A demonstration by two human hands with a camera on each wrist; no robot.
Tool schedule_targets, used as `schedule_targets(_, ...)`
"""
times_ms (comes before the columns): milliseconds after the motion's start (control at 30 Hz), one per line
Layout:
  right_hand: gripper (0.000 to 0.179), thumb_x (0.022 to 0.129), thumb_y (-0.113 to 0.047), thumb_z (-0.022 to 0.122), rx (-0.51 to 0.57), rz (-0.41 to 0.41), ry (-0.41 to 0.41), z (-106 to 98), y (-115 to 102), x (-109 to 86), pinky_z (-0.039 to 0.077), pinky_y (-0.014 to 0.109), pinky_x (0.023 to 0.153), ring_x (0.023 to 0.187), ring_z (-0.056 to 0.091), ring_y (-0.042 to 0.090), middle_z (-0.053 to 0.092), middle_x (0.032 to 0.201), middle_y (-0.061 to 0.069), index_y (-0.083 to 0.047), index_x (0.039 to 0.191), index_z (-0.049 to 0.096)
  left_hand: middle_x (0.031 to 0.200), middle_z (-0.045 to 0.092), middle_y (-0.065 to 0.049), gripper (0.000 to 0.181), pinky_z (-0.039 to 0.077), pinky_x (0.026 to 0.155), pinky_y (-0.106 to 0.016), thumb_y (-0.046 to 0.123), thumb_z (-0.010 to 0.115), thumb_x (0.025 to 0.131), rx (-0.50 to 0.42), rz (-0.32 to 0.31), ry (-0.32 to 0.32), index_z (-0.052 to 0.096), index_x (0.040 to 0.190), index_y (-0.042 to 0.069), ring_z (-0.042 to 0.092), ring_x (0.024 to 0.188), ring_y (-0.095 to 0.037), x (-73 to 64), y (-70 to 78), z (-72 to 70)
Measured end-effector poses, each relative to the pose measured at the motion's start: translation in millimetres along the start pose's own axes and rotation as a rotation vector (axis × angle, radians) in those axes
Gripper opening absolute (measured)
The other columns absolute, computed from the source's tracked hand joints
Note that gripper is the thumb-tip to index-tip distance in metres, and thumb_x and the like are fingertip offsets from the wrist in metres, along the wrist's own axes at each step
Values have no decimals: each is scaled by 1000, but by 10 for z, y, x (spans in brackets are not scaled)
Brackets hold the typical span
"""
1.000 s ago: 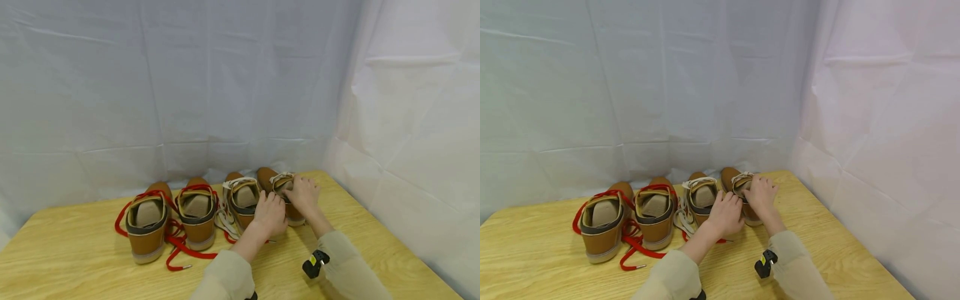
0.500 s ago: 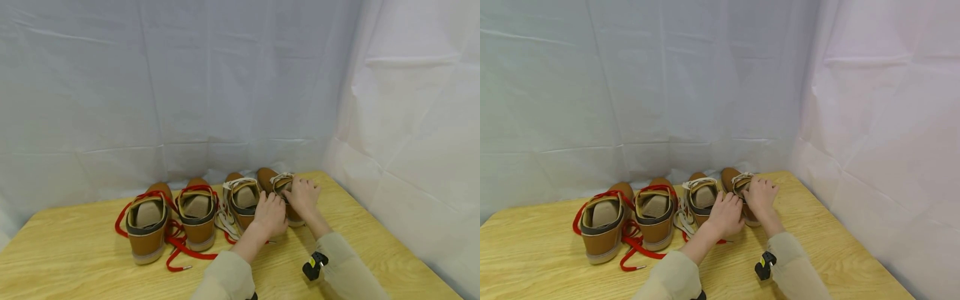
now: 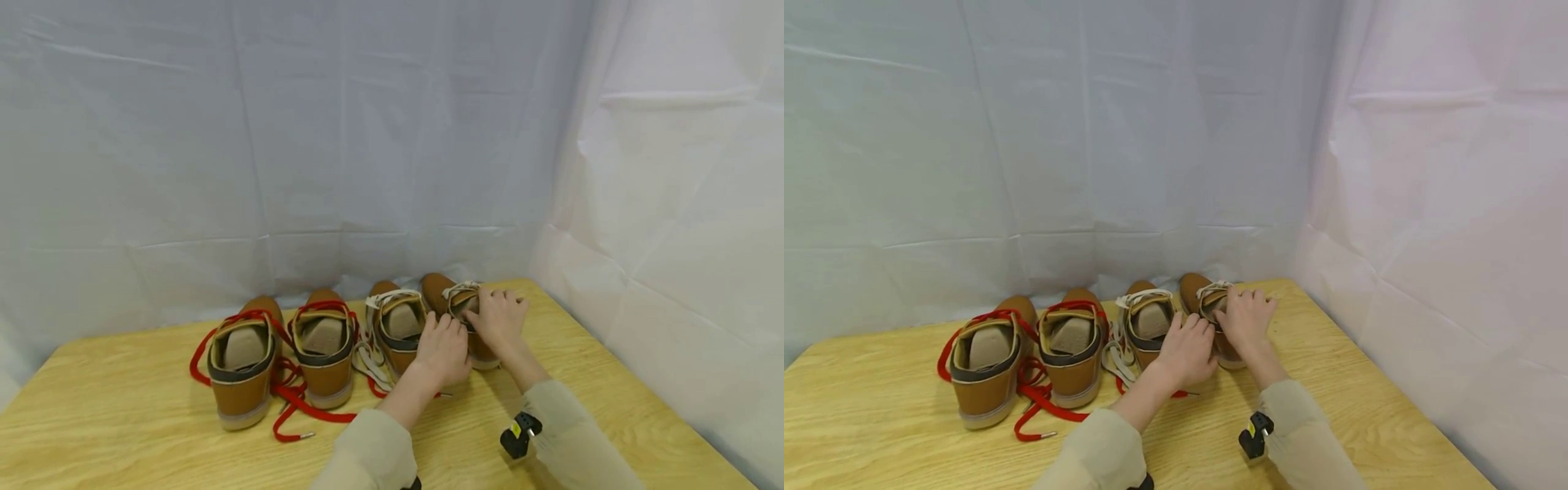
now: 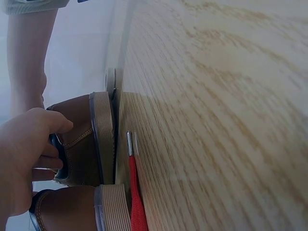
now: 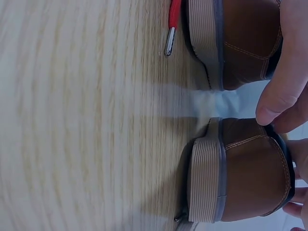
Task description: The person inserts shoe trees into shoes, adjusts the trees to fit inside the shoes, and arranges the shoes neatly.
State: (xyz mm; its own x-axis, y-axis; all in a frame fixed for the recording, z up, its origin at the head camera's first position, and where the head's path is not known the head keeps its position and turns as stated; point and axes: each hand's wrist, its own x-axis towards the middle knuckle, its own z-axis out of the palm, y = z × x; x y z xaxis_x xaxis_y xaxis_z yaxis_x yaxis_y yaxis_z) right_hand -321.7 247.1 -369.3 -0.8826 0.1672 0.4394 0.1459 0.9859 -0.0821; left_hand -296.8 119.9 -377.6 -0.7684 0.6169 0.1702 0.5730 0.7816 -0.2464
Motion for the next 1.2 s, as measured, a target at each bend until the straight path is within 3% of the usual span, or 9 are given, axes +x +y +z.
schedule_targets(467, 44, 82, -40, 69, 20, 31, -22, -15, -45, 9, 33, 57, 87, 103, 51, 41, 63, 102, 21, -2, 102, 61, 137, 47, 2, 51, 21, 110, -43, 45, 45, 94, 9, 1, -26, 48, 136, 16, 36, 128, -19, -3, 1, -28)
schedule_targets(667, 42, 83, -40, 69, -3, 30, 4, -1, -65, -16, 34, 57, 86, 100, 52, 41, 64, 100, 21, -2, 100, 62, 137, 47, 2, 51, 20, 110, -44, 44, 45, 94, -4, 1, -23, 48, 136, 15, 36, 129, -19, -4, 7, -24)
schedule_targets(1200, 43, 86, -43, 63, -42, 8, -30, 30, -38, -4, 33, 59, 87, 103, 52, 39, 65, 105, 18, -9, 112, 66, 138, 46, 1, 52, 20, 110, -43, 44, 45, 94, -12, 4, -31, 47, 136, 14, 35, 129, -20, -4, 19, -31)
